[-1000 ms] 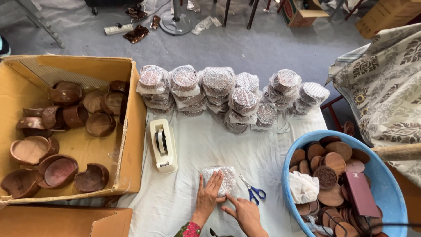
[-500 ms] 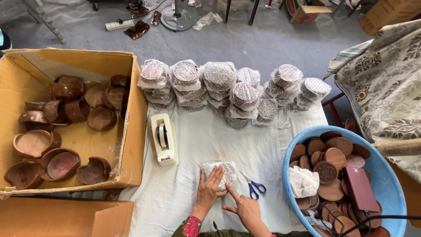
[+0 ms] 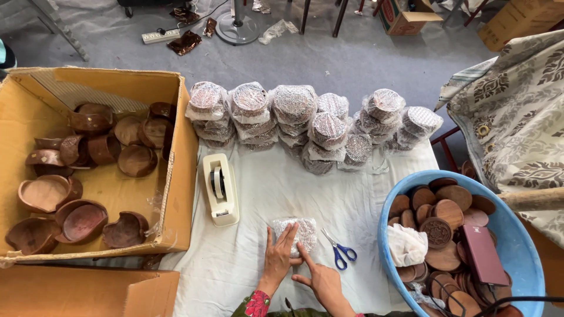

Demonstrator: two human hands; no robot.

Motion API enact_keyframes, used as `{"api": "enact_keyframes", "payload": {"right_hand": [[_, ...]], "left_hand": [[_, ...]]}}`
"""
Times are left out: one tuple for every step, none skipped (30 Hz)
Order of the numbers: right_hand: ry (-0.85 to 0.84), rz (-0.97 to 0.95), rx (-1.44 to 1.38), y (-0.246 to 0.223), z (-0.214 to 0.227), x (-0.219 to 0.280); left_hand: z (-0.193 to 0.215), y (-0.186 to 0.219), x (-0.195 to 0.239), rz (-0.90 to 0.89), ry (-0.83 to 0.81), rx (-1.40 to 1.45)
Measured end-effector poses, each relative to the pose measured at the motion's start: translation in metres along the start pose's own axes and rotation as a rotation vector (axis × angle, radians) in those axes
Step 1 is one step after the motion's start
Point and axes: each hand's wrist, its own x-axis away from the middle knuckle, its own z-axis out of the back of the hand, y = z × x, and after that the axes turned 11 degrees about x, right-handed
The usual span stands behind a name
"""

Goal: The person wraps round wooden items in bubble wrap, secures them with tape using a dispenser, and places them onto a table. The person also handles several small wooden bowls from a cardboard box, wiping one with a white cloth before setting it down.

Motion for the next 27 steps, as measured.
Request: {"api": "enact_keyframes", "payload": {"right_hand": [[-0.001, 0.001, -0.004, 0.000, 0.001, 0.003], [0.009, 0.010, -0.030, 0.001, 0.003, 0.006], [0.022, 0.020, -0.056, 0.002, 0.005, 0.007], [0.026, 0.021, -0.058, 0.010, -0.005, 0.007], [0.055, -0.026, -0.206, 0.021, -0.015, 0.008], [0.084, -0.072, -0.353, 0.031, -0.026, 0.008], [0.085, -0.075, -0.348, 0.042, -0.028, 0.006], [0.140, -0.164, -0.485, 0.053, -0.030, 0.004], [0.195, -0.255, -0.624, 0.062, -0.033, 0.002], [0.196, -0.259, -0.622, 0.068, -0.029, -0.007], [0.244, -0.277, -0.740, 0.072, -0.027, -0.016], [0.293, -0.295, -0.857, 0.076, -0.025, -0.024], [0.292, -0.296, -0.862, 0.073, -0.031, -0.032], [0.222, -0.303, -1.004, 0.070, -0.037, -0.039], [0.153, -0.306, -1.141, 0.070, -0.041, -0.049], [0.157, -0.304, -1.143, 0.065, -0.046, -0.057], [0.083, -0.327, -1.174, 0.061, -0.052, -0.064], [0.008, -0.350, -1.203, 0.057, -0.057, -0.071], [0.008, -0.352, -1.201, 0.054, -0.050, -0.073], [-0.013, -0.369, -1.204, 0.052, -0.043, -0.074], [-0.029, -0.387, -1.212, 0.049, -0.036, -0.077], [-0.025, -0.390, -1.213, 0.047, -0.031, -0.078], [-0.001, -0.338, -1.277, 0.045, -0.025, -0.083], [0.024, -0.286, -1.339, 0.043, -0.018, -0.087], [0.025, -0.284, -1.338, 0.044, -0.018, -0.089], [0.061, -0.250, -1.438, 0.045, -0.017, -0.092], [0.098, -0.213, -1.540, 0.045, -0.016, -0.095]], "left_hand": [[0.002, 0.001, 0.001, 0.001, -0.002, -0.003], [0.003, 0.003, 0.001, 0.011, -0.021, -0.009], [0.005, 0.003, 0.000, 0.017, -0.036, -0.017], [0.008, 0.004, 0.000, 0.015, -0.036, -0.021], [0.009, 0.005, 0.000, 0.009, -0.058, -0.035], [0.010, 0.006, 0.000, 0.004, -0.081, -0.049], [0.014, 0.012, 0.002, 0.001, -0.079, -0.044], [0.018, 0.017, 0.003, -0.014, -0.050, 0.080], [0.023, 0.022, 0.005, -0.031, -0.026, 0.203], [0.017, 0.015, 0.010, -0.033, -0.028, 0.206], [0.013, 0.008, 0.016, 0.029, 0.066, 0.148], [0.009, 0.001, 0.022, 0.091, 0.160, 0.090], [-0.001, -0.020, 0.026, 0.090, 0.156, 0.087], [-0.011, -0.041, 0.031, 0.328, 0.212, 0.224], [-0.022, -0.063, 0.031, 0.563, 0.269, 0.364], [-0.029, -0.079, 0.036, 0.558, 0.270, 0.362], [-0.036, -0.094, 0.040, 0.605, 0.238, 0.552], [-0.044, -0.110, 0.045, 0.647, 0.202, 0.741], [-0.035, -0.101, 0.038, 0.649, 0.202, 0.744], [-0.027, -0.091, 0.031, 0.686, 0.127, 0.704], [-0.017, -0.083, 0.022, 0.718, 0.047, 0.660], [-0.014, -0.081, 0.017, 0.716, 0.042, 0.660], [-0.010, -0.081, 0.009, 0.671, 0.099, 0.855], [-0.006, -0.080, 0.001, 0.622, 0.154, 1.048], [0.005, -0.065, -0.006, 0.620, 0.155, 1.048], [0.016, -0.049, -0.014, 0.497, 0.200, 1.022], [0.028, -0.035, -0.022, 0.373, 0.245, 0.991]]}}
